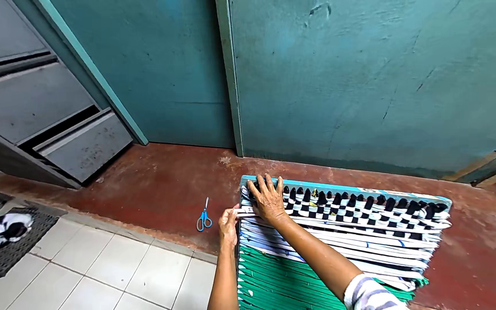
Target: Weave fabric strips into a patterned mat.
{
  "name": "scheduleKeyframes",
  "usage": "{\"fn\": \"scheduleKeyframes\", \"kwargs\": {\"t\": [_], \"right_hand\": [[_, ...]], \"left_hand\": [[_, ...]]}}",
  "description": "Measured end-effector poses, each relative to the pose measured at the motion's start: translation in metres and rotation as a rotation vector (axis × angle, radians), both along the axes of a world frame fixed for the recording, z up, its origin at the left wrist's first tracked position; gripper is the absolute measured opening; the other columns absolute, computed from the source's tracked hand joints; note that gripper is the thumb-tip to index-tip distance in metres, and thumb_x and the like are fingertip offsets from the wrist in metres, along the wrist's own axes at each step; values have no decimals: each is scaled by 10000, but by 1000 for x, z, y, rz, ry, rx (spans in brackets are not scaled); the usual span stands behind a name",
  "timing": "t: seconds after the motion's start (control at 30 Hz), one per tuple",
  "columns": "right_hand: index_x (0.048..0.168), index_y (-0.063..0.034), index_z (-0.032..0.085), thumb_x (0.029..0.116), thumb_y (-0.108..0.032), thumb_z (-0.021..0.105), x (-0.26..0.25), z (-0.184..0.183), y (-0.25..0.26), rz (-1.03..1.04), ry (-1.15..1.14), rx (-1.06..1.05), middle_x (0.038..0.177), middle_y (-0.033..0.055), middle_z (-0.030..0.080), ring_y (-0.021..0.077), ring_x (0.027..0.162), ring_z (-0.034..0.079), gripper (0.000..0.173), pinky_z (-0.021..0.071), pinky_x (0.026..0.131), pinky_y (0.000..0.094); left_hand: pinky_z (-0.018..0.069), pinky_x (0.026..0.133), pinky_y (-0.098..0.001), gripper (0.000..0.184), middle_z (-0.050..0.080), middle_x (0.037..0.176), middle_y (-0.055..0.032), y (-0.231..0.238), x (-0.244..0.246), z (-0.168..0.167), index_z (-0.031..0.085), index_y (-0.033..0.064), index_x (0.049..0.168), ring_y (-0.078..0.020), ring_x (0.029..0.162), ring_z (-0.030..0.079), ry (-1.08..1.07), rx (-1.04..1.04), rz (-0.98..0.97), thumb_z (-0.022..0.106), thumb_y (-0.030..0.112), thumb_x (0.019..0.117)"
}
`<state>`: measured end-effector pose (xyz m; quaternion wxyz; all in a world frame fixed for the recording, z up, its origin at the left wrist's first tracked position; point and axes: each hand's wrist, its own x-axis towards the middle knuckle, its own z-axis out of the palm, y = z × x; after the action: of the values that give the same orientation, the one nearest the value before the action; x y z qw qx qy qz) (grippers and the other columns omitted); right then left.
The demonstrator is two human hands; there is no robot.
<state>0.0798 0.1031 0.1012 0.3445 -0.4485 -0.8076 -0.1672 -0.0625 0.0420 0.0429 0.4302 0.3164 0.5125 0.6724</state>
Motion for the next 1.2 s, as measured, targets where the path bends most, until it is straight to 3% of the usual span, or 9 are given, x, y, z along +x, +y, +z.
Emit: {"fn": "scheduleKeyframes", "kwargs": {"t": [0.17,0.33,0.5,0.67,0.83,0.93,1.07,1.13,1.2], "right_hand": [[1286,-183,709,599,-210,876,-2,-4,5,-21,15,67,1287,220,676,490,1208,623,707,366,1007,775],[1189,-131,740,722,-103,802,-7,0,10,-3,56,56,1200,254,692,502,1123,655,472,390,972,775],[1261,-82,698,740,-158,825,12,10,0,233,104,-47,1278,249,663,481,1232,614,542,350,1040,782],[1071,-110,725,968,-210,609,83,4,-20,337,347,136,1177,150,722,348,1209,646,184,430,1082,605],[951,-93,744,948,-189,585,134,-13,-35,189,345,144,1094,145,735,341,1108,669,186,466,1012,532],[958,-106,744,985,-279,562,129,-10,-59,292,341,62,1088,125,736,298,1101,669,252,480,976,503],[1179,-103,720,1080,-429,382,104,4,-88,567,237,-228,1318,132,685,302,1307,598,480,427,1080,574],[1216,-52,711,1092,-404,353,98,11,-95,711,188,-391,1256,148,715,322,1265,636,518,407,1099,616],[1136,-6,718,1091,-328,389,97,14,-96,815,179,-519,1093,161,746,312,1095,703,462,455,1050,552]], "left_hand": [[539,798,-236,182,737,1077,-107,1,0,2,590,-29,946,-76,930,680,-6,-1,1,429,8,1021],[539,792,-239,182,739,1089,-116,1,0,3,594,-36,953,-81,928,684,-10,-9,0,430,7,1020],[541,809,-264,180,701,1149,-148,0,-2,5,597,-74,984,-101,942,666,100,-28,-29,445,19,1013],[526,931,-279,215,678,1156,-186,-22,7,5,641,-127,925,-125,1068,646,318,117,54,496,30,951],[590,753,-227,206,756,819,52,-55,20,24,662,96,908,-32,770,712,90,240,-62,474,51,981],[567,744,-178,161,736,811,104,-72,24,37,726,202,910,11,758,681,220,402,-244,630,291,1003],[556,759,-163,325,700,801,16,-83,35,62,684,40,874,25,784,657,572,553,-413,602,318,1021],[553,796,-178,337,703,809,-42,-83,38,70,692,3,855,-17,819,667,687,603,-425,612,290,1012],[551,809,-183,328,705,809,-46,-82,38,75,703,13,850,-37,829,671,735,626,-395,628,292,1005]]}}
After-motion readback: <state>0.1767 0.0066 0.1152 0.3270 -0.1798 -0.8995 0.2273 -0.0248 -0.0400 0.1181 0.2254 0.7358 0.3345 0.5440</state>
